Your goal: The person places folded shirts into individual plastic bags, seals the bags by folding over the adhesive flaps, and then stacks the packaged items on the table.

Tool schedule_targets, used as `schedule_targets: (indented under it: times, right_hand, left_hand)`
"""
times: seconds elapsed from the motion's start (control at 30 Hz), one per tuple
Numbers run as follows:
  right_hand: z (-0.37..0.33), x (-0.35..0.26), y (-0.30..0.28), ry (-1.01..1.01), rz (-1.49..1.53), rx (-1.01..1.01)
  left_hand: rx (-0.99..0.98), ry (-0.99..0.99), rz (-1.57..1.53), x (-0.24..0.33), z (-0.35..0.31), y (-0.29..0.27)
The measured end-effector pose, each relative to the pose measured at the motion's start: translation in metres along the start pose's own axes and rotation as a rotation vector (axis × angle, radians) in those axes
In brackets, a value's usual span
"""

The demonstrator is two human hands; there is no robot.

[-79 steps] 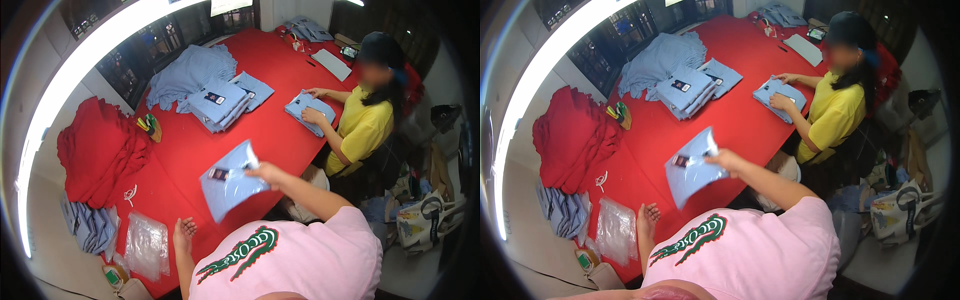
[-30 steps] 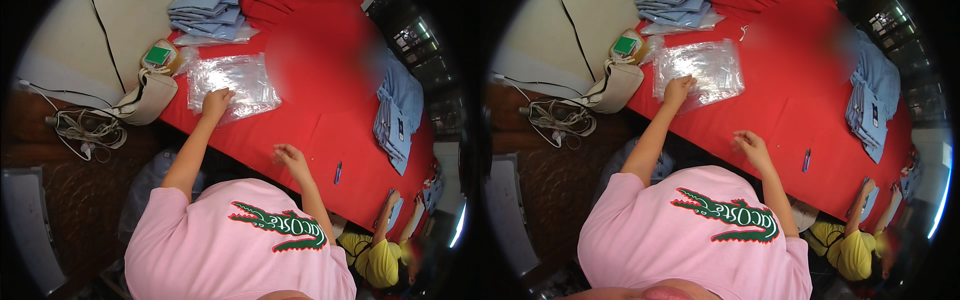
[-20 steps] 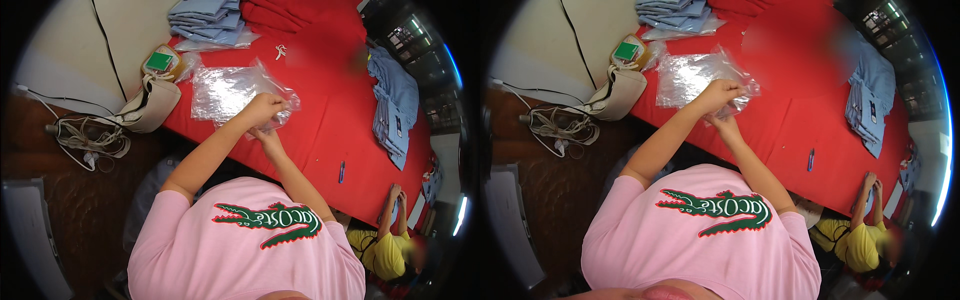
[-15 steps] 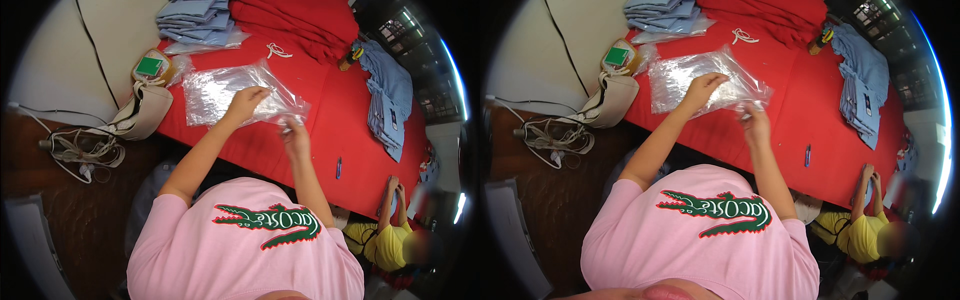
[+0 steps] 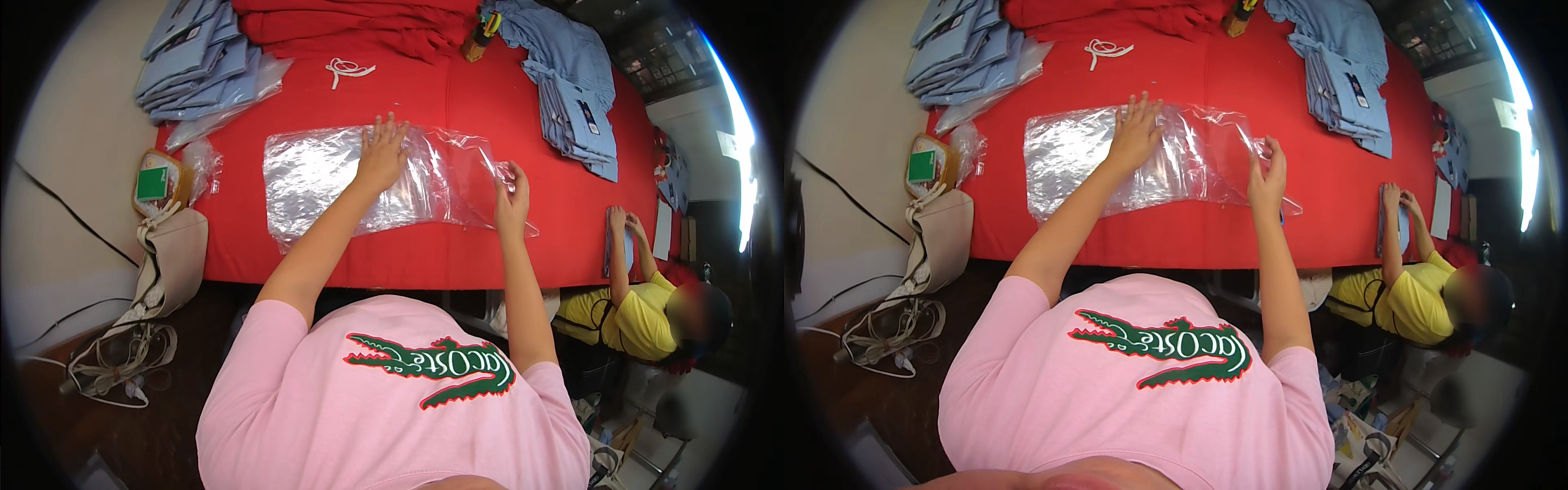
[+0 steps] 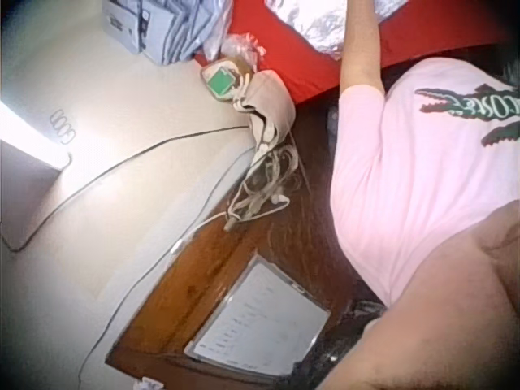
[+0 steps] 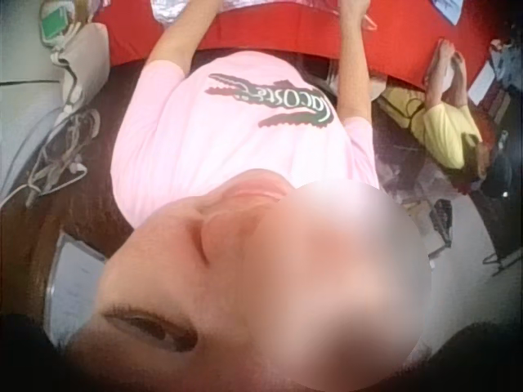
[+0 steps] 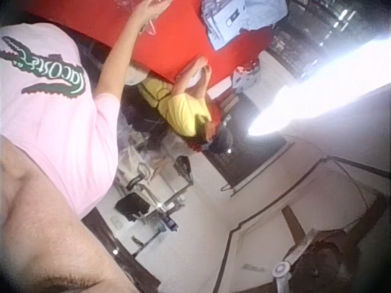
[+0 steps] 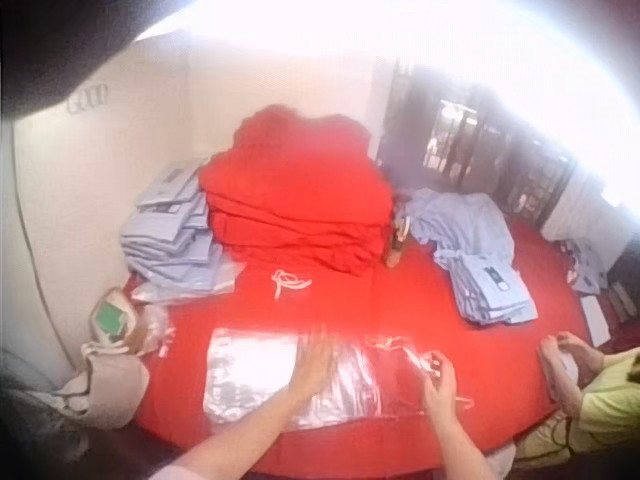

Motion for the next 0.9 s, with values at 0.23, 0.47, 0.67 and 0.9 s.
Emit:
schedule_targets:
  times: [0.23, 0.47, 0.67, 0.9]
  right_hand:
    - [0.038, 0.111, -0.021, 0.560, -0.734, 0.043]
    - [0.055, 0.120, 0.042, -0.075, -0.448, -0.148]
    - [0.063, 0.051, -0.038, 0.207, 0.167, 0.076]
    - [-0.023, 0.132, -0.073, 0.289, -0.066, 0.023]
  left_hand:
    - [-0.066, 0.119, 0.188, 0.003, -0.021, 0.028]
    - [-0.094, 0.191, 0.243, -0.001, -0.018, 0.016]
    - [-0.097, 0.120, 0.274, -0.016, -0.024, 0.014]
    - [-0.169, 0.202, 0.323, -0.003, -0.019, 0.020]
Point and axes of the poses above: each hand's wrist, its own z-axis towards the middle knuckle, its own y-axis out of the palm, x = y × z, the point moved 10 cm from there along z, towards the middle knuckle, and after that the axes turned 13 degrees about -z, right-handed, at the moved point
